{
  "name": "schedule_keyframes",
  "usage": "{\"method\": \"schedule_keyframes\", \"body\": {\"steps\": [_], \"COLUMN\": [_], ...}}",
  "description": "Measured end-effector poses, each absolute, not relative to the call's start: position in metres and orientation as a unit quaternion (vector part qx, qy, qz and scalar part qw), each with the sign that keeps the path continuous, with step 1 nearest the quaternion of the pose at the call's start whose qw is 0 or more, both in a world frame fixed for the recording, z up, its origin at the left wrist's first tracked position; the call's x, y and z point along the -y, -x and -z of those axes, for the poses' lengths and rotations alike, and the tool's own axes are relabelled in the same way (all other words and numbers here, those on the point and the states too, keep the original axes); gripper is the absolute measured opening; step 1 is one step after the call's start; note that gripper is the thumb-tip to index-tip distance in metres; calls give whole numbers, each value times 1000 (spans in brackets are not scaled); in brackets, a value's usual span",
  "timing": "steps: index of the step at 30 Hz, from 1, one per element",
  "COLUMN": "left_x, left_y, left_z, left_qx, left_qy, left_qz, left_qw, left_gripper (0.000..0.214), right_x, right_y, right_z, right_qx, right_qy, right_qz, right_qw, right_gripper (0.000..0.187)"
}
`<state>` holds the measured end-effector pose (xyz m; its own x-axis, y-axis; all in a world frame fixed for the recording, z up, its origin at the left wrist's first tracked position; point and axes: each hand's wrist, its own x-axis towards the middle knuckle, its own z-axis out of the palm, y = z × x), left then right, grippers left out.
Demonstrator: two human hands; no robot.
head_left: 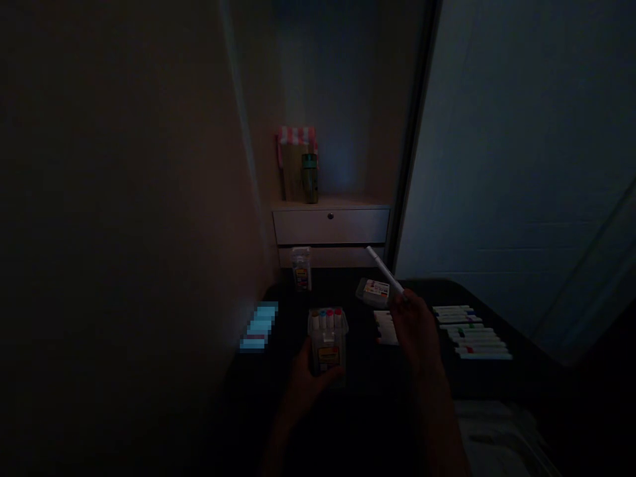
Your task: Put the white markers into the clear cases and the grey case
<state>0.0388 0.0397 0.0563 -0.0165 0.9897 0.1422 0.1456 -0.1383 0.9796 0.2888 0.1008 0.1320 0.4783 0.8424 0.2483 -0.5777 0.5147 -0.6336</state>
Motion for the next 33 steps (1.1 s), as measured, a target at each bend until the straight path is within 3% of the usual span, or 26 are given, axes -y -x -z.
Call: {"method": "schedule_keyframes", "body": {"steps": [6,11,18,26,33], "left_x": [-39,-40,-40,-38,-38], "left_y": [-40,-40,-40,-41,-41], "left_z": [-60,-59,-60,-63,-65], "left_qx": [-509,-499,-498,-485,-474], "left_qy": [-554,-568,-581,-587,-578], "left_qz": [-509,-502,-498,-498,-506], "left_qw": [417,420,408,415,430], "left_gripper": [79,79,75,71,73], "right_x": [-90,-75,-61,-58,-50], "right_y": [-278,-256,-235,-220,-211], "right_z": [-141,-155,-172,-176,-180], "right_qx": [235,284,368,482,644], "right_qy": [199,191,203,303,367], "right_qz": [-554,-566,-558,-454,-300], "right_qw": [774,750,716,685,600], "right_gripper": [22,40,49,37,26]}}
